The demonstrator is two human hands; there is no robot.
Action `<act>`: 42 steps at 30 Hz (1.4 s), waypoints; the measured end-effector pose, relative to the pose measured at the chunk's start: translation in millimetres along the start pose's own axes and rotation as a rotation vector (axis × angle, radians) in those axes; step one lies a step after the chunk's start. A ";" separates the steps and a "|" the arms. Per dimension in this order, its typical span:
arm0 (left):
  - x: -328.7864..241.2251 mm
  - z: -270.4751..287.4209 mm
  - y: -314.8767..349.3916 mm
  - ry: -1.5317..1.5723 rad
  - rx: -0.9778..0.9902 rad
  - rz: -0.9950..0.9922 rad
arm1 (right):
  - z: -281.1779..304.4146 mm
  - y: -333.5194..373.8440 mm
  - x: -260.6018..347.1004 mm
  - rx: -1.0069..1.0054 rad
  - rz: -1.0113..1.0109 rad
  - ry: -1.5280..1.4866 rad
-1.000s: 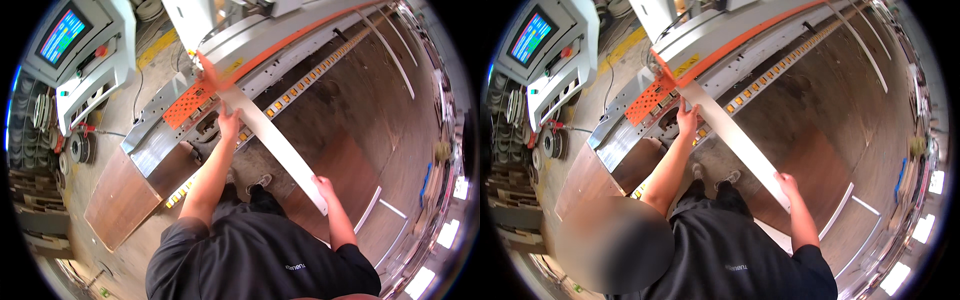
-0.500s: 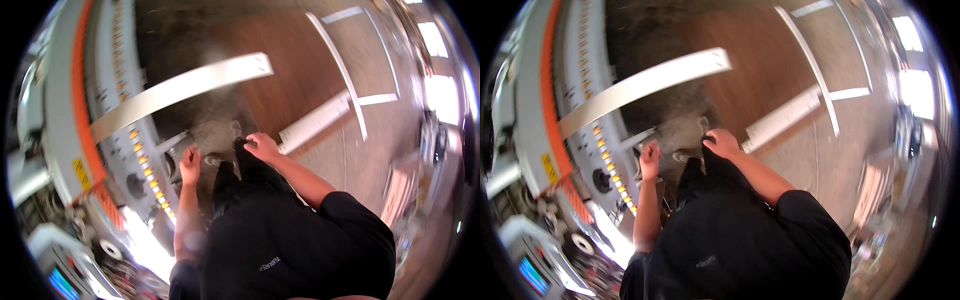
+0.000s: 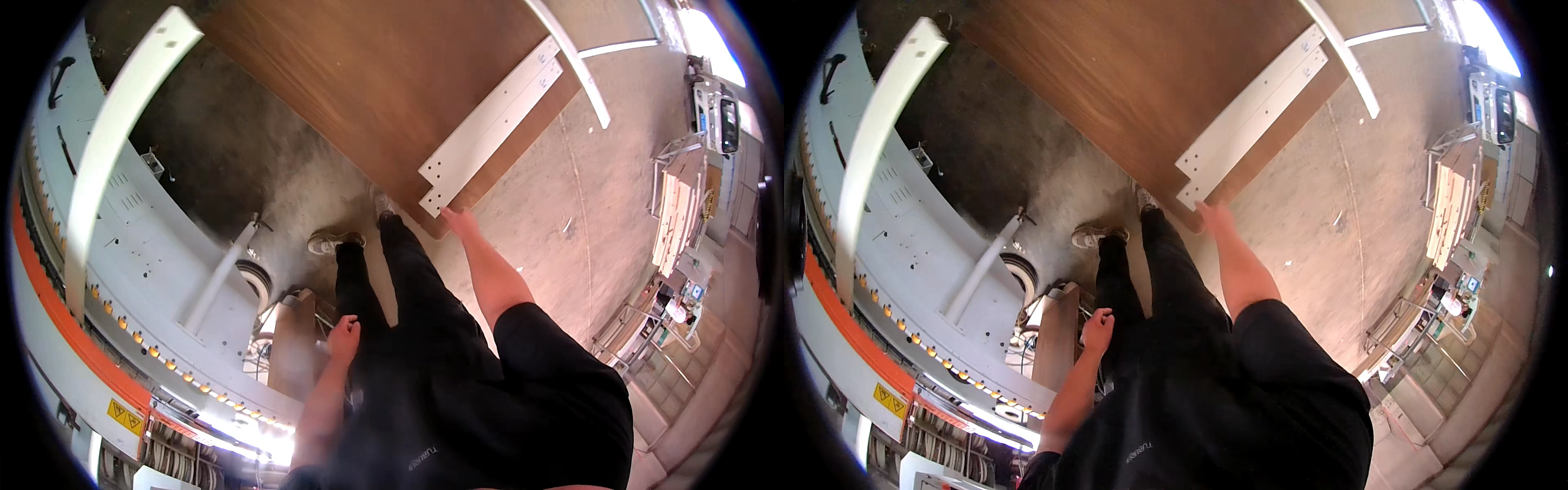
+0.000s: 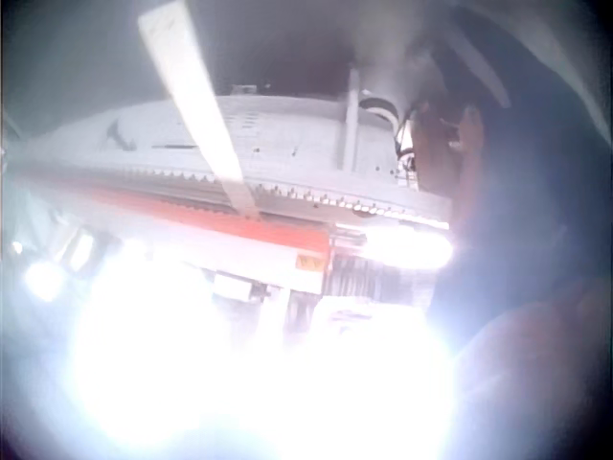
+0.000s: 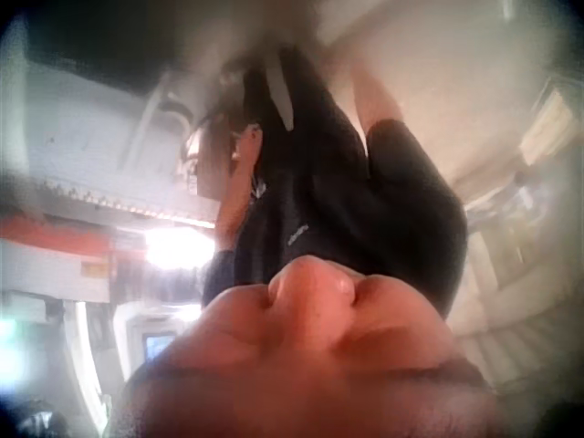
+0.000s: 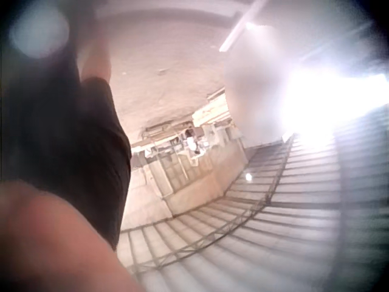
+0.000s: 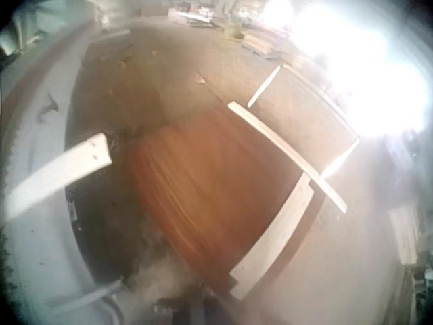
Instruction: The person picks up white rectangular boards from the floor and places them onto a conveyor belt feeding a large industrial machine. They repeat this process for several boards, then walk to a nearby rack to retrieve more boards and return them to the machine.
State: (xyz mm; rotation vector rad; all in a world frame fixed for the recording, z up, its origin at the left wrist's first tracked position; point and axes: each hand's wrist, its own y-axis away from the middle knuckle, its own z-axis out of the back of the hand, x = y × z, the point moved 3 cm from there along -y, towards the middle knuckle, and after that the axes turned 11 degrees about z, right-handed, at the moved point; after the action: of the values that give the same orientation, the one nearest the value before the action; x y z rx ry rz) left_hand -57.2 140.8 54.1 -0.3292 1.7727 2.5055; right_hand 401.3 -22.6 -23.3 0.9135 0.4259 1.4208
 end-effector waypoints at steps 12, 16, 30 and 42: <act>-32.8 -54.4 2.1 -0.116 0.041 0.202 | -34.7 -114.1 -7.1 -0.272 -0.365 -0.194; -50.8 -56.6 -3.3 -0.150 0.054 0.218 | -29.5 -116.2 -2.9 -0.318 -0.195 -0.271; -54.6 -54.2 -6.1 -0.158 -0.056 0.193 | 23.4 -205.0 63.4 -0.434 -0.446 -0.228; -80.3 -42.3 18.2 0.013 0.081 0.174 | 125.2 -35.7 -40.8 -0.573 -0.193 -0.099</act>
State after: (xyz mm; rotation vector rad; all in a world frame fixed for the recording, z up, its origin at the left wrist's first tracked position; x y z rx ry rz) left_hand 24.1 101.3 73.9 -0.1958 1.9826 2.5384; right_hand 511.2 -93.4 15.4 0.4587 0.0196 1.2184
